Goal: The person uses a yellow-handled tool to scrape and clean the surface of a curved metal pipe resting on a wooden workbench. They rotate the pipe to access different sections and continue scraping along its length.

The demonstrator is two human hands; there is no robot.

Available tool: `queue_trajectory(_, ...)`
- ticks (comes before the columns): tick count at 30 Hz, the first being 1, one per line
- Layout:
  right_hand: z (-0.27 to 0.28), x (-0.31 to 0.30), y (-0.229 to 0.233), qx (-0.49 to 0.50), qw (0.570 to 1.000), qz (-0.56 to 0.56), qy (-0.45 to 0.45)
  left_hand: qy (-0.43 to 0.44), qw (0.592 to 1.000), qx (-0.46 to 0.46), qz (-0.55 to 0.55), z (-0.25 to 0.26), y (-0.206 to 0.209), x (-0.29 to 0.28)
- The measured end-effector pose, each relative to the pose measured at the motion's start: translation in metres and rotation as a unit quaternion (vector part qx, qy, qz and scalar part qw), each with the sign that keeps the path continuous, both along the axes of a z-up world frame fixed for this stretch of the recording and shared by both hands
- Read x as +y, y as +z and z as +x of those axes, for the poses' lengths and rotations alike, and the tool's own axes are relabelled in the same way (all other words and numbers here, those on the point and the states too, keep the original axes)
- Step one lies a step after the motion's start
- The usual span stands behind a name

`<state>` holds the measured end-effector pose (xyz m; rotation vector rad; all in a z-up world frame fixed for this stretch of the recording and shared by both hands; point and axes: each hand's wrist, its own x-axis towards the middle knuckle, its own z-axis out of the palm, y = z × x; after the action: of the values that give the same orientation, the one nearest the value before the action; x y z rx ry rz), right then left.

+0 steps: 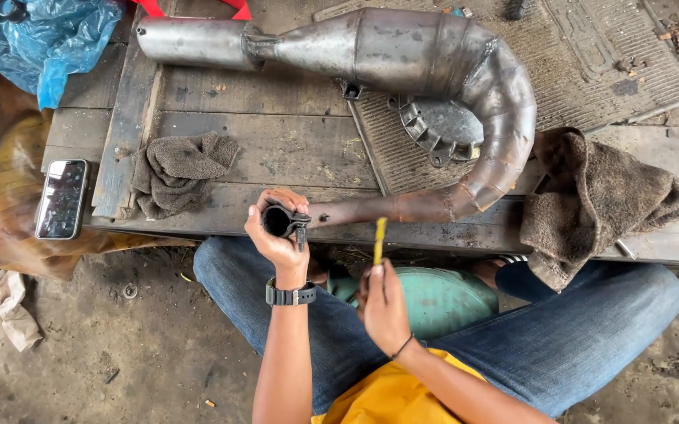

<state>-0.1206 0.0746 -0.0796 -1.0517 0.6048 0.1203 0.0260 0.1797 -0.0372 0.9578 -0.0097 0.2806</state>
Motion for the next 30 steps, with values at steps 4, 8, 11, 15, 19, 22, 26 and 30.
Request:
queue_trajectory(4, 0.01, -0.001, -0.004, -0.011, 0.998, -0.05, 0.034, -0.004, 1.0, 0.004, -0.009, -0.001, -0.001, 0.0)
queue_trajectory(8, 0.014, 0.013, 0.015, 0.053, 0.994, 0.048, 0.079, -0.024, 0.999, 0.014, -0.027, -0.001, -0.004, 0.003)
queue_trajectory(11, 0.008, 0.012, 0.008, 0.026, 1.0, -0.009, -0.002, -0.025, 0.999, 0.016, -0.023, -0.002, -0.002, 0.004)
queue_trajectory(15, 0.018, 0.011, 0.012, -0.018, 0.988, -0.137, 0.068, 0.02, 0.999, -0.029, 0.032, 0.001, -0.008, -0.001)
queue_trajectory(19, 0.028, 0.001, 0.019, -0.029, 0.988, -0.114, 0.105, 0.018, 0.999, -0.022, 0.033, 0.0, -0.013, 0.002)
queue_trajectory(22, 0.032, -0.008, 0.01, -0.035, 0.99, -0.133, -0.036, 0.006, 0.999, -0.014, 0.038, 0.002, -0.014, 0.005)
queue_trajectory(26, 0.024, 0.006, 0.001, -0.031, 0.991, -0.12, 0.046, 0.004, 0.999, -0.012, 0.033, -0.002, -0.014, 0.002)
queue_trajectory(30, 0.035, -0.017, 0.001, -0.02, 0.987, -0.151, -0.04, 0.0, 0.999, -0.006, 0.051, -0.003, -0.007, 0.002)
